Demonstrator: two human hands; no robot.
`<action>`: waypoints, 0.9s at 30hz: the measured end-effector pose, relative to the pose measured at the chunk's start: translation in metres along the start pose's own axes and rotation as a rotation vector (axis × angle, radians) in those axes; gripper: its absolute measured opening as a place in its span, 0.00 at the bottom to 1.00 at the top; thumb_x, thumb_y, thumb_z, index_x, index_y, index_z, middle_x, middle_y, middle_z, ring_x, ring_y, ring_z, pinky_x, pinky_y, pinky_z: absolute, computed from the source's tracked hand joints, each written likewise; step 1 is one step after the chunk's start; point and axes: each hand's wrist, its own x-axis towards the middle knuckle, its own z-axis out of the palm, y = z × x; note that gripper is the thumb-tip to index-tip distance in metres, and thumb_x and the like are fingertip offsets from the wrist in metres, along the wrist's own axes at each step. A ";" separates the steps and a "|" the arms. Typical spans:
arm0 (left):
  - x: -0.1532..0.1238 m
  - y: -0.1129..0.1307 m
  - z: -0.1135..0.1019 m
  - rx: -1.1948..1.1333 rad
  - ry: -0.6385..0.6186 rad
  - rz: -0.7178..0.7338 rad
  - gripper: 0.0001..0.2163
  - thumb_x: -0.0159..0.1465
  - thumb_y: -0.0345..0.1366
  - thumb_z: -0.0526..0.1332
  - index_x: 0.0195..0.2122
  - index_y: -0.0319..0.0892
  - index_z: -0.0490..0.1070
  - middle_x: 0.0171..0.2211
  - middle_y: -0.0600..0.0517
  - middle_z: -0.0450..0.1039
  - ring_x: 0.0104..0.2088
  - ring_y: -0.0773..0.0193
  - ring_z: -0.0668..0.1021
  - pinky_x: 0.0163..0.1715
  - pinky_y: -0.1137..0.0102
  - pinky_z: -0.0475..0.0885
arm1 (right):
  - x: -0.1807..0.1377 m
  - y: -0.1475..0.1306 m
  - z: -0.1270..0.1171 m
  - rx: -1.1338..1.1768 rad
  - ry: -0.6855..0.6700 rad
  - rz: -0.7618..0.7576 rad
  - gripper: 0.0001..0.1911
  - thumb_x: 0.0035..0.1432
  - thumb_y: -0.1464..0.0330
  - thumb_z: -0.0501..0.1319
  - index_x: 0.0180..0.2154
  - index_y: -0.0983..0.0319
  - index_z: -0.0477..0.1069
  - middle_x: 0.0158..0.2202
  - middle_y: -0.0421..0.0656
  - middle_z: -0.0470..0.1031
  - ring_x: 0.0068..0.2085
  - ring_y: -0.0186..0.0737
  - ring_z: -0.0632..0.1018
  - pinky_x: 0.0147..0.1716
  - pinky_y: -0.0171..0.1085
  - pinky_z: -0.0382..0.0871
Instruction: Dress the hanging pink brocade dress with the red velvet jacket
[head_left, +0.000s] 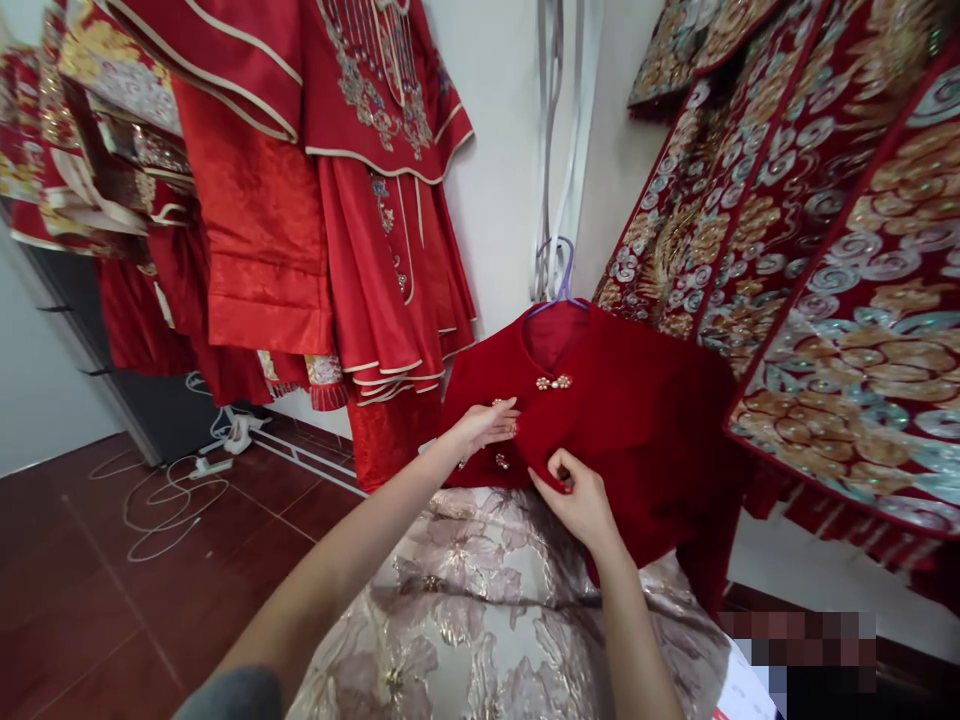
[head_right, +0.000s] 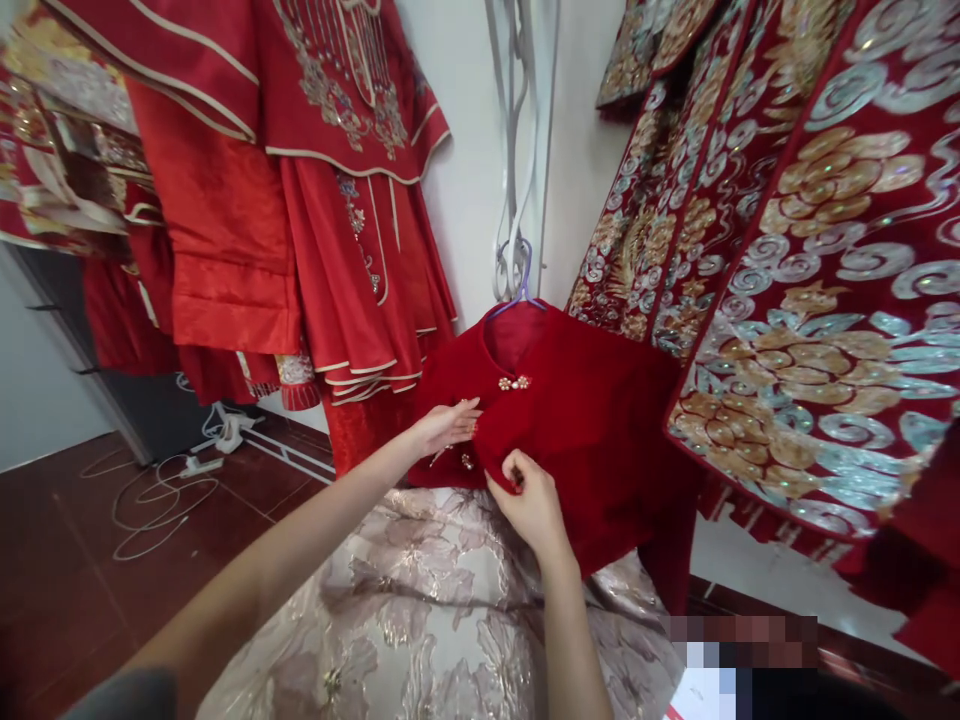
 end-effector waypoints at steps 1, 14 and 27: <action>0.000 0.011 0.003 0.072 -0.011 0.035 0.13 0.59 0.42 0.63 0.31 0.35 0.77 0.30 0.44 0.79 0.28 0.67 0.78 0.38 0.70 0.75 | -0.001 -0.003 -0.005 -0.002 -0.020 -0.033 0.17 0.54 0.62 0.60 0.23 0.60 0.54 0.21 0.34 0.56 0.23 0.29 0.61 0.25 0.29 0.57; 0.016 0.066 0.045 1.048 -0.128 0.873 0.10 0.54 0.33 0.65 0.38 0.42 0.78 0.35 0.48 0.78 0.33 0.62 0.76 0.40 0.70 0.70 | -0.002 -0.021 -0.030 0.022 0.088 -0.109 0.20 0.56 0.63 0.60 0.21 0.61 0.51 0.20 0.34 0.49 0.23 0.28 0.55 0.23 0.30 0.51; 0.006 0.064 0.039 1.219 -0.123 1.056 0.04 0.58 0.36 0.64 0.33 0.44 0.77 0.37 0.47 0.74 0.42 0.58 0.72 0.49 0.66 0.63 | -0.001 -0.031 -0.023 -0.029 0.094 -0.112 0.21 0.57 0.62 0.60 0.22 0.61 0.50 0.20 0.34 0.48 0.22 0.27 0.55 0.22 0.29 0.51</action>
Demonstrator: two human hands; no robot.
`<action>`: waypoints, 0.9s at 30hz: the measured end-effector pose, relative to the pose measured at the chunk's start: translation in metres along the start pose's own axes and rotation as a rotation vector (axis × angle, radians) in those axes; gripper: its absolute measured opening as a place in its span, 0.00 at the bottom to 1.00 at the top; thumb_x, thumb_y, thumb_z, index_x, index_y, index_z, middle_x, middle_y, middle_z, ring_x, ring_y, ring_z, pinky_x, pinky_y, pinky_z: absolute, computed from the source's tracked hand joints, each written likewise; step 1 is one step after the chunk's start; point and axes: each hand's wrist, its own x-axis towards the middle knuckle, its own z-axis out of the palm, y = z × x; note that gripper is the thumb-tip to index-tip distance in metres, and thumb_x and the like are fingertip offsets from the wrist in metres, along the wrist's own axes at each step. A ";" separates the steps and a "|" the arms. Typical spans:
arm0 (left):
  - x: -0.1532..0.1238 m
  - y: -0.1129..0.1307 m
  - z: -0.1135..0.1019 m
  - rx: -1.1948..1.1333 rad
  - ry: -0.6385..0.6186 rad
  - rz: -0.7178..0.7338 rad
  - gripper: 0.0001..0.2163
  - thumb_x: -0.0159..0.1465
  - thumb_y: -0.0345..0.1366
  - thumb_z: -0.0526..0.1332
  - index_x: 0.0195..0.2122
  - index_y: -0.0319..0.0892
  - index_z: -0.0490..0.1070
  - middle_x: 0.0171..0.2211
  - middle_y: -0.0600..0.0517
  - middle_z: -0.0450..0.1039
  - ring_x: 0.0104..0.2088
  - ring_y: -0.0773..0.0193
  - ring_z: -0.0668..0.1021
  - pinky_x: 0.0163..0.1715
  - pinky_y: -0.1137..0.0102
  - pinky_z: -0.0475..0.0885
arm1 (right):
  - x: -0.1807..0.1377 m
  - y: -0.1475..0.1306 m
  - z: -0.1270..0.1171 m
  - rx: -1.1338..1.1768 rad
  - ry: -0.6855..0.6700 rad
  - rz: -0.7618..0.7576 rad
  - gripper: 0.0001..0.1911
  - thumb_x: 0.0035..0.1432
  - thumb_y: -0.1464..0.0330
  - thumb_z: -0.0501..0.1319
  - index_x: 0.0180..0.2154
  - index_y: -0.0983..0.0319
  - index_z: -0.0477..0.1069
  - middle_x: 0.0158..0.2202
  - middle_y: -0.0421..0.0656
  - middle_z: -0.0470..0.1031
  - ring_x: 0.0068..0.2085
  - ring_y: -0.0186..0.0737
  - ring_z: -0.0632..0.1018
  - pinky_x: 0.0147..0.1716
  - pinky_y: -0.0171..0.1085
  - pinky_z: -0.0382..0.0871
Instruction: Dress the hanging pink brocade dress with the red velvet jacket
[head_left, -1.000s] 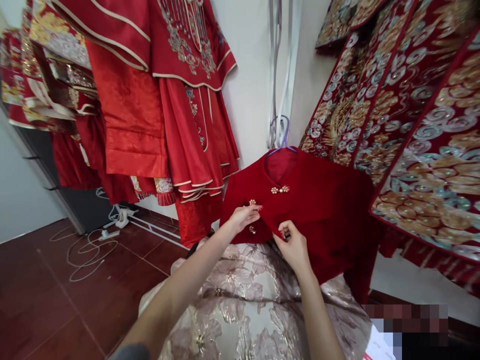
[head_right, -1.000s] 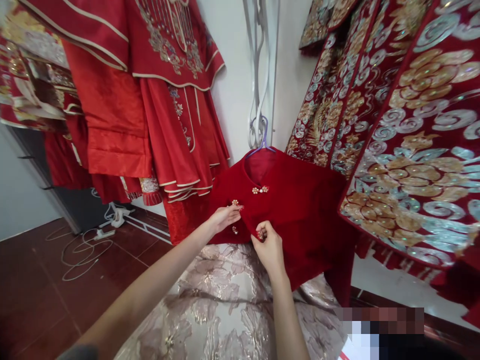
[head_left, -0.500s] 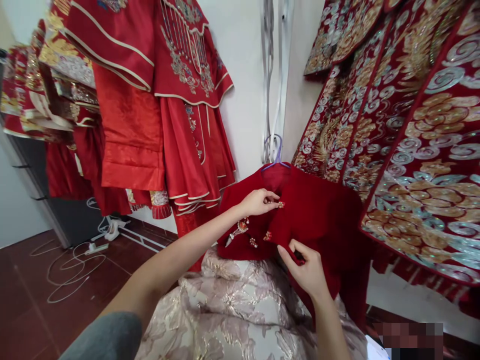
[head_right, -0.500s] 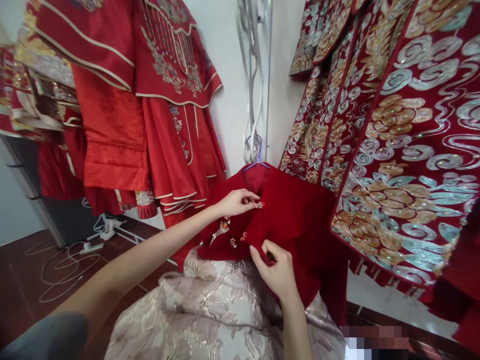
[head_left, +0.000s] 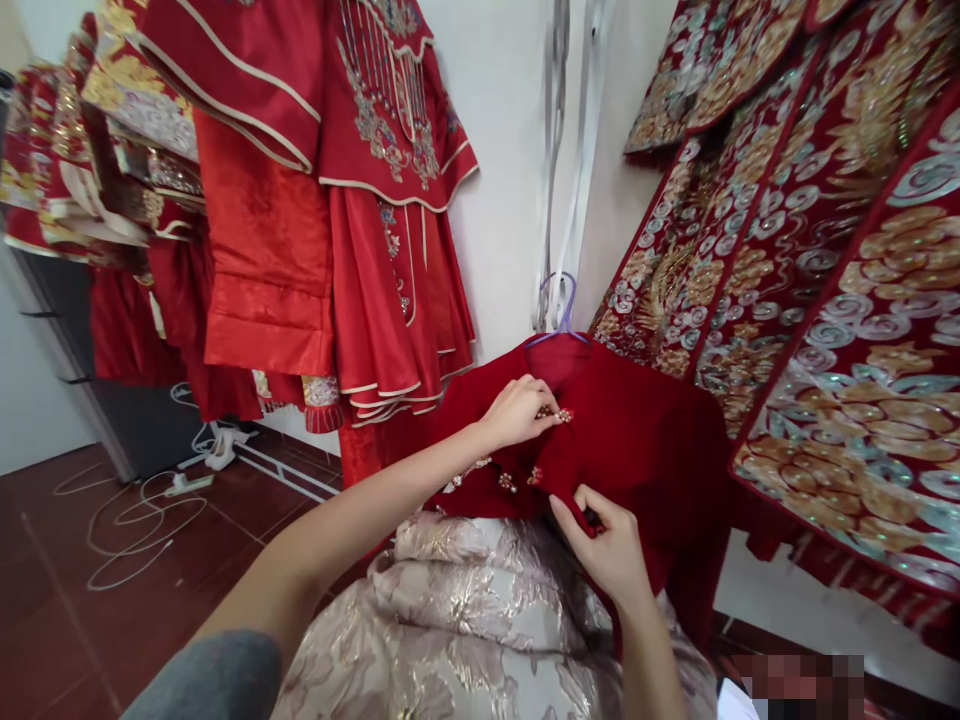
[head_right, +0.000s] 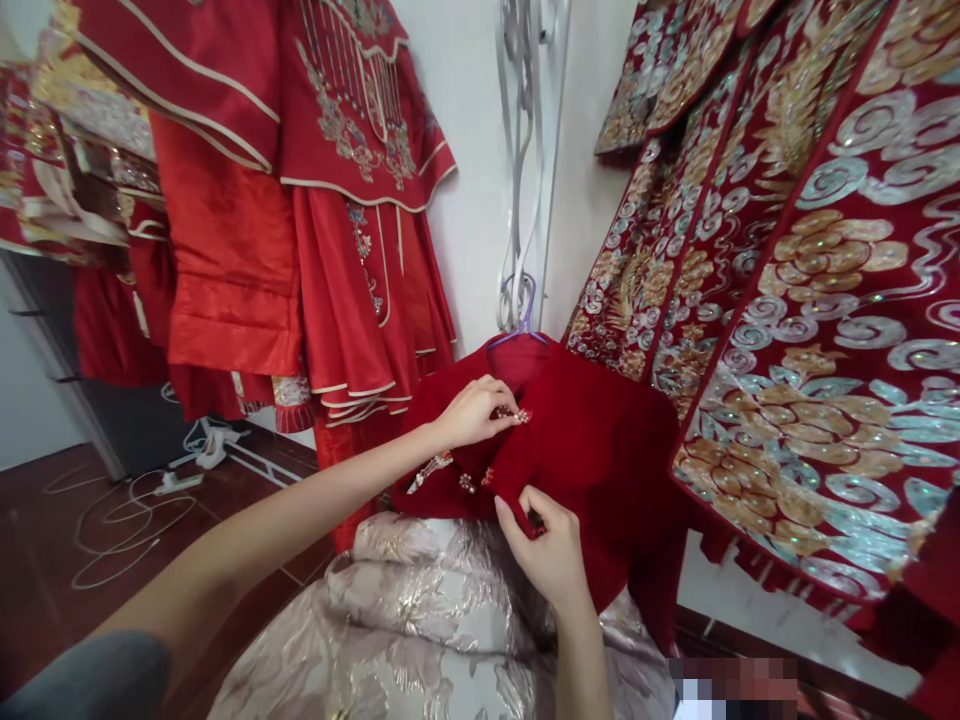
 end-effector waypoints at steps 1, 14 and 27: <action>0.000 0.000 0.002 0.022 0.006 0.014 0.04 0.58 0.35 0.63 0.33 0.43 0.76 0.36 0.48 0.75 0.42 0.58 0.73 0.50 0.65 0.62 | -0.001 -0.001 0.001 -0.012 -0.005 0.000 0.21 0.57 0.62 0.60 0.22 0.61 0.50 0.20 0.34 0.48 0.22 0.27 0.55 0.22 0.29 0.51; 0.006 -0.003 0.005 0.235 -0.024 0.145 0.05 0.64 0.37 0.56 0.32 0.42 0.66 0.28 0.57 0.74 0.35 0.65 0.77 0.64 0.54 0.43 | -0.007 -0.009 -0.001 0.038 -0.153 0.119 0.14 0.56 0.58 0.62 0.36 0.60 0.64 0.29 0.38 0.68 0.29 0.32 0.71 0.27 0.31 0.66; -0.005 -0.012 0.002 0.828 -0.459 -0.004 0.11 0.62 0.33 0.53 0.32 0.37 0.75 0.36 0.44 0.78 0.37 0.57 0.79 0.58 0.55 0.50 | 0.091 0.000 0.038 0.132 -0.096 0.167 0.43 0.59 0.45 0.48 0.66 0.63 0.45 0.68 0.55 0.42 0.68 0.48 0.46 0.64 0.52 0.45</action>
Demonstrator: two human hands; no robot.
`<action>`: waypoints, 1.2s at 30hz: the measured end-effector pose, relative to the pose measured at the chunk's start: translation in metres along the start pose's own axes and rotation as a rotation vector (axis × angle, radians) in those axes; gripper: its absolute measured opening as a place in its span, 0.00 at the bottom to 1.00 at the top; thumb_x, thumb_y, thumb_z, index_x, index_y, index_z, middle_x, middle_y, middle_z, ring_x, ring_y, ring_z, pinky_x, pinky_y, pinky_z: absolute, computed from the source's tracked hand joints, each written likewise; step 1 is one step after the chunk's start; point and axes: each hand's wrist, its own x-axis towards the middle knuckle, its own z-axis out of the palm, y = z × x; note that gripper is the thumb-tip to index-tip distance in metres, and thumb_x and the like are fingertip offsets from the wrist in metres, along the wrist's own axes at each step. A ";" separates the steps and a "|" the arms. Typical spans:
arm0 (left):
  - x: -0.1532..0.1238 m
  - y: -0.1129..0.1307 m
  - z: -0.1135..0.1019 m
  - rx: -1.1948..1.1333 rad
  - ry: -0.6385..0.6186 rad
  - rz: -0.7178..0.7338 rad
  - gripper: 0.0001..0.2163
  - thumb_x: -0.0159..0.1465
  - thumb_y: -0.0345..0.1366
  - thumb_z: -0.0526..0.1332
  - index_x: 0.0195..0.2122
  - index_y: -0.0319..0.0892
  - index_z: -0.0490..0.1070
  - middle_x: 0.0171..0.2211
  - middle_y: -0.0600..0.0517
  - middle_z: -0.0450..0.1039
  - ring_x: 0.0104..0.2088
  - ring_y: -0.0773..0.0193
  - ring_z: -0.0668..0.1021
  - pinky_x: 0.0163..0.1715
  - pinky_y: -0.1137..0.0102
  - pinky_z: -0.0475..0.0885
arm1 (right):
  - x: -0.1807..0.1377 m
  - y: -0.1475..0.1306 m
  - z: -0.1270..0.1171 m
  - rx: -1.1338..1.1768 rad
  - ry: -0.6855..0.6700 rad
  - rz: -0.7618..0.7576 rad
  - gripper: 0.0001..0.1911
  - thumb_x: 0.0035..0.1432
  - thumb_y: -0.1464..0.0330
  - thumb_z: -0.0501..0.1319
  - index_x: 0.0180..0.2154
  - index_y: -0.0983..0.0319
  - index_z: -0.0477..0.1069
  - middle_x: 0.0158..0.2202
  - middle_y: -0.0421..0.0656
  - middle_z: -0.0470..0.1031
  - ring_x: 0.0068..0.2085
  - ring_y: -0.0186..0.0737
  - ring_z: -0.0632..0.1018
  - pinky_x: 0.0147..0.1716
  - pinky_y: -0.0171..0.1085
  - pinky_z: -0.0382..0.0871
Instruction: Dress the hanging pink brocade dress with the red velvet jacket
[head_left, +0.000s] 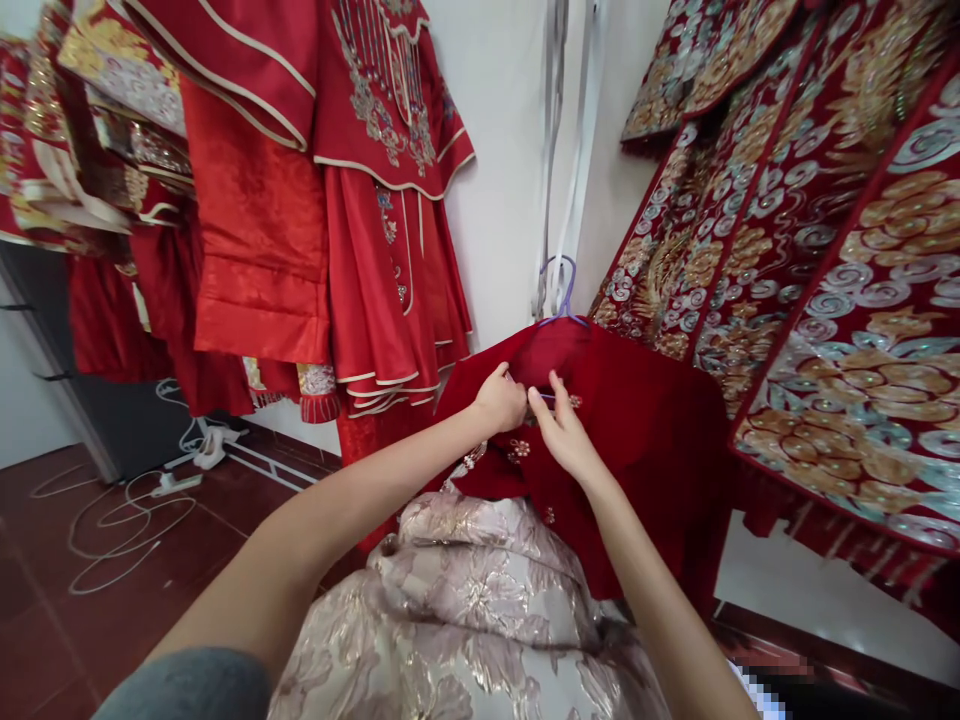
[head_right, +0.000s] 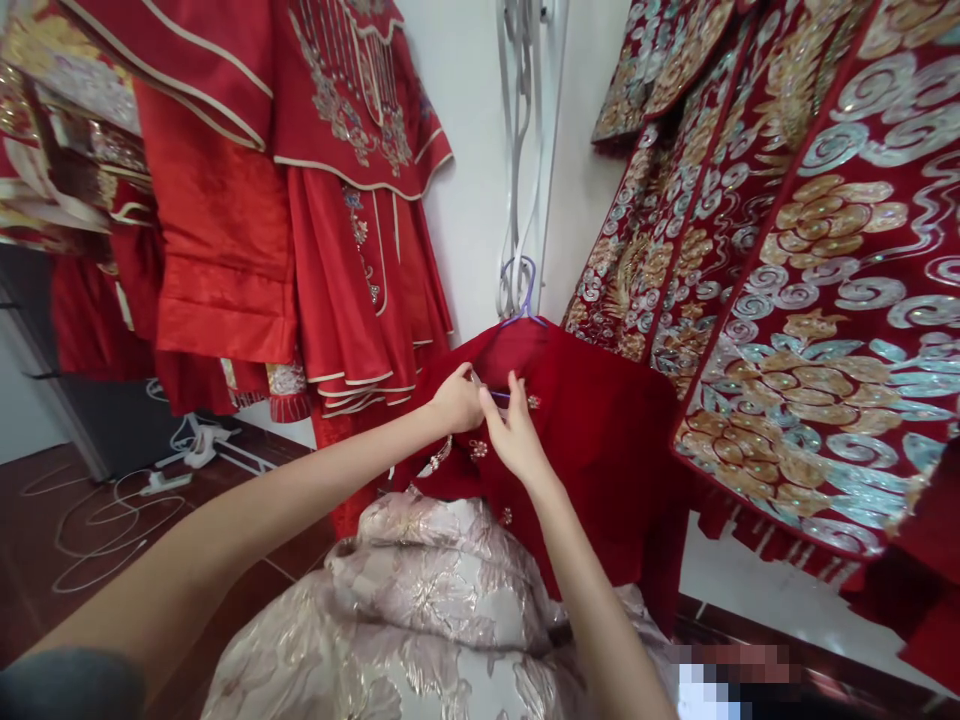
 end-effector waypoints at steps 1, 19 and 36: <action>-0.005 -0.003 0.000 0.017 -0.034 -0.039 0.11 0.61 0.32 0.54 0.33 0.37 0.76 0.35 0.43 0.79 0.37 0.57 0.79 0.58 0.56 0.50 | 0.001 0.002 -0.003 -0.085 0.007 0.022 0.47 0.57 0.43 0.48 0.67 0.66 0.42 0.68 0.57 0.38 0.68 0.49 0.42 0.64 0.53 0.42; -0.020 -0.041 0.024 -0.104 0.241 -0.781 0.30 0.63 0.35 0.51 0.64 0.26 0.50 0.65 0.32 0.48 0.65 0.39 0.50 0.60 0.42 0.28 | 0.009 0.015 -0.122 -0.974 0.357 0.122 0.42 0.57 0.49 0.52 0.60 0.76 0.53 0.56 0.66 0.61 0.56 0.62 0.65 0.54 0.52 0.57; -0.041 -0.076 0.068 -0.315 0.145 -0.463 0.42 0.54 0.19 0.55 0.67 0.50 0.39 0.64 0.37 0.48 0.59 0.46 0.65 0.52 0.57 0.66 | 0.039 0.018 -0.202 -0.870 0.099 0.281 0.28 0.61 0.47 0.45 0.29 0.62 0.69 0.30 0.50 0.74 0.31 0.42 0.72 0.33 0.38 0.61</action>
